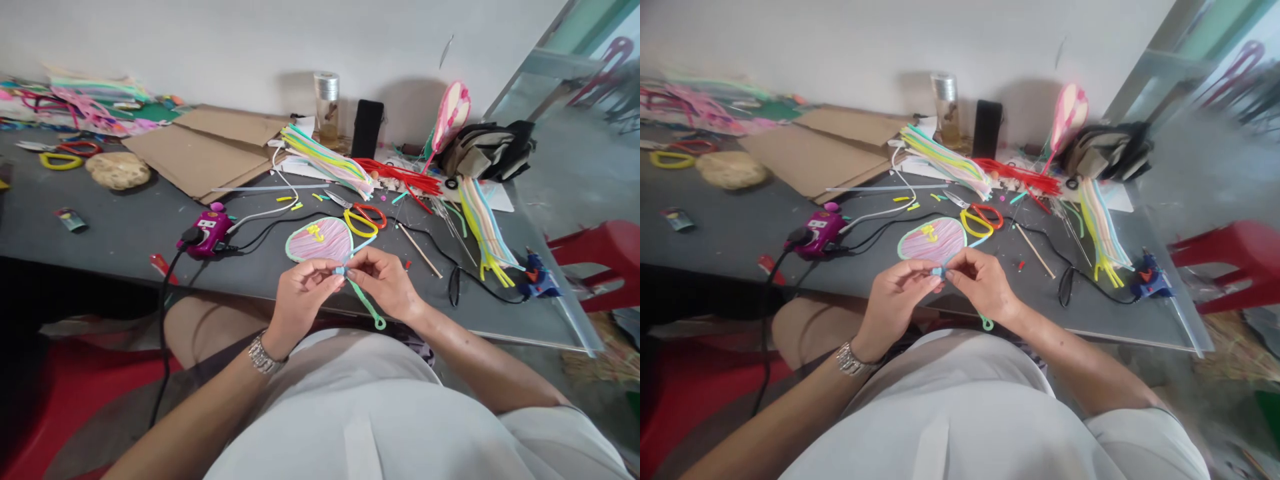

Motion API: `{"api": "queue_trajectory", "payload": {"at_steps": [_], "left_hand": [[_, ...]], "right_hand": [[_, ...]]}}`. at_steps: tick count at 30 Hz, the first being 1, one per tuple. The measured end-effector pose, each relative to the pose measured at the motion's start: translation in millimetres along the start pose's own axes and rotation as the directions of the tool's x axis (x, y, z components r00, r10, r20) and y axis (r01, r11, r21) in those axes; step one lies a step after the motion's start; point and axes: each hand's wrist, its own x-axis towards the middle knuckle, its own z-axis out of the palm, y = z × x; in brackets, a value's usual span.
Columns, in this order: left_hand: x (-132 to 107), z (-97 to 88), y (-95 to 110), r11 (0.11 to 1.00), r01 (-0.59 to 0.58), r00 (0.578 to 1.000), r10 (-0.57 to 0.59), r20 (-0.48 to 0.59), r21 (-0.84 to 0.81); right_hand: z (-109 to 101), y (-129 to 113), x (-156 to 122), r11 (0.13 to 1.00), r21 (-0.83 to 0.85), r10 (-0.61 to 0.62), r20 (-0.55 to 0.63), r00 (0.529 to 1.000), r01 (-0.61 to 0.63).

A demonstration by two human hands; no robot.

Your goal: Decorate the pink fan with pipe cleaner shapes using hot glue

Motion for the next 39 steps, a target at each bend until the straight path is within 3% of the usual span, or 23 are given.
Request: {"api": "queue_trajectory", "payload": {"at_steps": [6,10,12,18,22,25,28,30,34,39], "left_hand": [[-3.0,1.9,0.1,0.964,-0.187,0.982,0.191,-0.002,0.190],[-4.5,1.0,0.8,0.837,-0.394,0.914,0.401,0.064,0.378],[-4.6,0.0,1.9,0.789,-0.437,0.891,0.446,0.086,0.431],[-2.0,-2.5,4.9,0.803,-0.377,0.919,0.388,0.076,0.461],[0.9,-3.8,7.8,0.899,-0.258,0.966,0.246,0.079,0.354],[2.2,-2.4,7.4,0.953,-0.170,0.984,0.151,0.096,0.251],[1.8,2.2,2.4,0.939,-0.224,0.973,0.229,0.013,0.260],[1.5,5.6,-1.9,0.928,-0.259,0.960,0.278,-0.034,0.268],[2.0,8.7,-5.8,0.939,-0.231,0.967,0.251,-0.052,0.255],[3.1,6.8,-0.7,0.878,-0.271,0.949,0.311,-0.041,0.394]], "right_hand": [[-2.7,-19.0,-9.9,0.929,-0.326,-0.207,-0.069,0.976,0.174],[-3.2,-24.8,-8.1,0.931,-0.332,-0.168,-0.015,0.986,0.154],[-2.5,-23.3,-6.5,0.937,-0.324,-0.141,-0.011,0.990,0.130],[-0.1,-19.1,-5.0,0.897,-0.409,-0.189,-0.006,0.982,0.170],[-1.1,-22.8,-2.4,0.847,-0.474,-0.249,0.042,0.968,0.239],[-2.6,-25.6,3.1,0.898,-0.413,-0.154,0.030,0.988,0.152],[-4.1,-26.4,10.2,0.974,-0.218,0.060,-0.004,0.998,-0.059],[-5.0,-26.5,13.7,0.983,-0.124,0.135,0.003,0.991,-0.134],[-5.1,-27.8,14.9,0.983,-0.087,0.162,-0.002,0.987,-0.162],[-3.1,-30.3,11.8,0.982,-0.159,0.096,-0.037,0.995,-0.101]]}}
